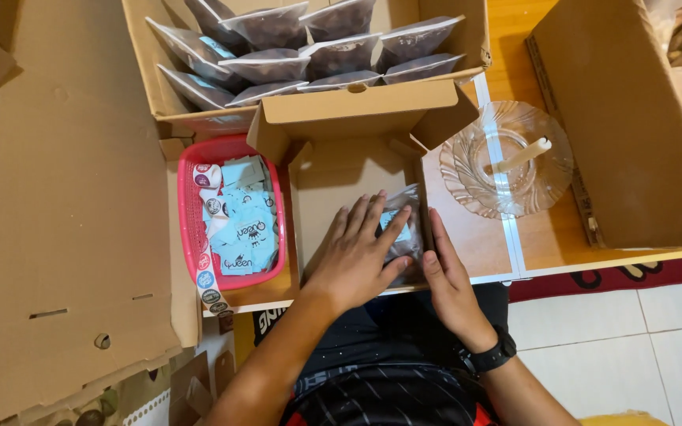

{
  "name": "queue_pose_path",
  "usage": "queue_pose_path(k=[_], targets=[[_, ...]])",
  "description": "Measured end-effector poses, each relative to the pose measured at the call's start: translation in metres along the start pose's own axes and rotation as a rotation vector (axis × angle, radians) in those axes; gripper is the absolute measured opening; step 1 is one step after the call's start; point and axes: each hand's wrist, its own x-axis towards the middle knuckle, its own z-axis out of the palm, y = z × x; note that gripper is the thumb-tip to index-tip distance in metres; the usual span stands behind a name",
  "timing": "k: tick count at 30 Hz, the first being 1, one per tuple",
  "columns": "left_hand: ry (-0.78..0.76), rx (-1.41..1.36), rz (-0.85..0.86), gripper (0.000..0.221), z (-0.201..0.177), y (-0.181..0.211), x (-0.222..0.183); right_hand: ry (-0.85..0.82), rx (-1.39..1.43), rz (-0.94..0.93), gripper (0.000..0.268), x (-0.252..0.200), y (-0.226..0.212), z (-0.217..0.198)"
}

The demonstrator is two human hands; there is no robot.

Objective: Assembling a cardboard box, filling it with small bags of product, and applying labels.

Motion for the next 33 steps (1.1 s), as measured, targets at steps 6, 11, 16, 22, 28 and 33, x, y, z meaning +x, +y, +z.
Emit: queue_pose_path(k=[6, 11, 16, 22, 28, 33], targets=[[0.089, 0.023, 0.005, 0.075, 0.009, 0.004, -0.001, -0.014, -0.004, -0.039, 0.067, 0.001, 0.007, -0.002], [0.69, -0.113, 0.214, 0.047, 0.035, -0.004, -0.013, 0.137, 0.022, -0.082, 0.059, 0.001, 0.012, -0.006], [1.086, -0.266, 0.234, 0.008, 0.051, -0.007, -0.075, 0.358, -0.115, -0.275, 0.034, -0.006, 0.014, -0.011], [1.021, -0.582, -0.21, 0.036, 0.099, -0.026, -0.155, 0.243, -0.121, -0.366, 0.031, -0.022, -0.001, 0.007], [1.159, -1.297, -0.845, 0.007, 0.135, -0.05, -0.184, -0.192, -0.315, -0.4, 0.02, -0.021, -0.025, 0.041], [0.941, -1.268, -0.993, 0.074, 0.169, -0.089, -0.191, -0.511, -0.392, -0.511, 0.018, -0.014, -0.052, 0.08]])
